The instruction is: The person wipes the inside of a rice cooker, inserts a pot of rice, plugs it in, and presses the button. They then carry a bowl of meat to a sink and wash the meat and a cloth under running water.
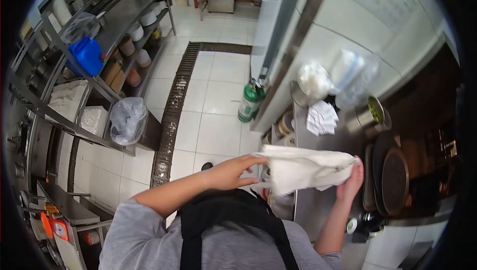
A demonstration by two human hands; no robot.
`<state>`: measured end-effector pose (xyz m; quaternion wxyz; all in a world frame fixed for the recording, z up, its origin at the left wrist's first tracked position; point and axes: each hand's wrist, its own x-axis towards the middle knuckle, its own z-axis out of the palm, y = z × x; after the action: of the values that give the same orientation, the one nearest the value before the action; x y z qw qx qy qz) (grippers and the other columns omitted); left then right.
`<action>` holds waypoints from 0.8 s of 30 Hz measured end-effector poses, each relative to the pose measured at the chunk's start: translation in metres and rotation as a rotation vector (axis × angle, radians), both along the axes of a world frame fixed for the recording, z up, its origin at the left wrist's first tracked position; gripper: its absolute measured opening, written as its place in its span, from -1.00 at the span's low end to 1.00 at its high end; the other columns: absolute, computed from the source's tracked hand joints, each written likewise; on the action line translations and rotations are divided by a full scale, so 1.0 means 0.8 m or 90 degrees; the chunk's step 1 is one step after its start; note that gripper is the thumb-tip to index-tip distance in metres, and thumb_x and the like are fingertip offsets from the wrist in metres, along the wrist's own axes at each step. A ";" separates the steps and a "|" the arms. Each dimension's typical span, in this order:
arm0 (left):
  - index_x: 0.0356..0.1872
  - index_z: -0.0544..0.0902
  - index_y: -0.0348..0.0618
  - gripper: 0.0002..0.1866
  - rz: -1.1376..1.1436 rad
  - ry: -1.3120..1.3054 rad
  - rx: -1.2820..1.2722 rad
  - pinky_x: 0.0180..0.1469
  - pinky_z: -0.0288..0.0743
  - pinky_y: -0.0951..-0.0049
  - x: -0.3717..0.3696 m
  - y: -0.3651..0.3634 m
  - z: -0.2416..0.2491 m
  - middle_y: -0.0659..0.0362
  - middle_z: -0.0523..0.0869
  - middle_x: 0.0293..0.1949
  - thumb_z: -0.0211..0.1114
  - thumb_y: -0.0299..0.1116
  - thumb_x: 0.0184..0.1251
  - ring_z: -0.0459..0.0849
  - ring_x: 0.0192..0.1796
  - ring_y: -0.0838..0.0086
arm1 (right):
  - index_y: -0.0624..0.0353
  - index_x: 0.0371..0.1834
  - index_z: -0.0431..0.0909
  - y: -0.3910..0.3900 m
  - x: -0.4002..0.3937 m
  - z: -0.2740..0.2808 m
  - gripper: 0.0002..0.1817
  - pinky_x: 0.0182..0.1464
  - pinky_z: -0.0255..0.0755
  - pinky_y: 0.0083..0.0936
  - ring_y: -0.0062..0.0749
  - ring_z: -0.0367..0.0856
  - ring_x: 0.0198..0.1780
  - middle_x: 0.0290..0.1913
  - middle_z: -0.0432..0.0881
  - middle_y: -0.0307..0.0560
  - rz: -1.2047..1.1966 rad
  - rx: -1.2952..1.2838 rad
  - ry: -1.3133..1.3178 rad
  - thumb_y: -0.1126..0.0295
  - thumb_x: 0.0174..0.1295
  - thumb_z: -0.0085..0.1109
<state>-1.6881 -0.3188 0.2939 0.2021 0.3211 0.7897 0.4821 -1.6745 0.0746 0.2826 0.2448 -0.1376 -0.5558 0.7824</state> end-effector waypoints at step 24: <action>0.18 0.45 0.00 -0.53 0.311 0.160 -0.269 0.03 0.49 0.19 -0.652 -0.422 -0.141 0.02 0.50 0.10 0.25 -0.20 0.25 0.55 0.06 0.06 | 0.16 -0.08 0.59 -0.384 -0.554 -0.166 -0.60 -0.11 0.48 -0.27 -0.08 0.64 -0.16 -0.23 0.67 0.08 0.698 0.731 -0.527 0.12 0.13 0.26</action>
<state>-2.2095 -0.6564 0.1810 0.0442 0.1305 0.9443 0.2989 -2.1175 -0.2324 0.1498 -0.3525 0.0201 -0.8932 0.2786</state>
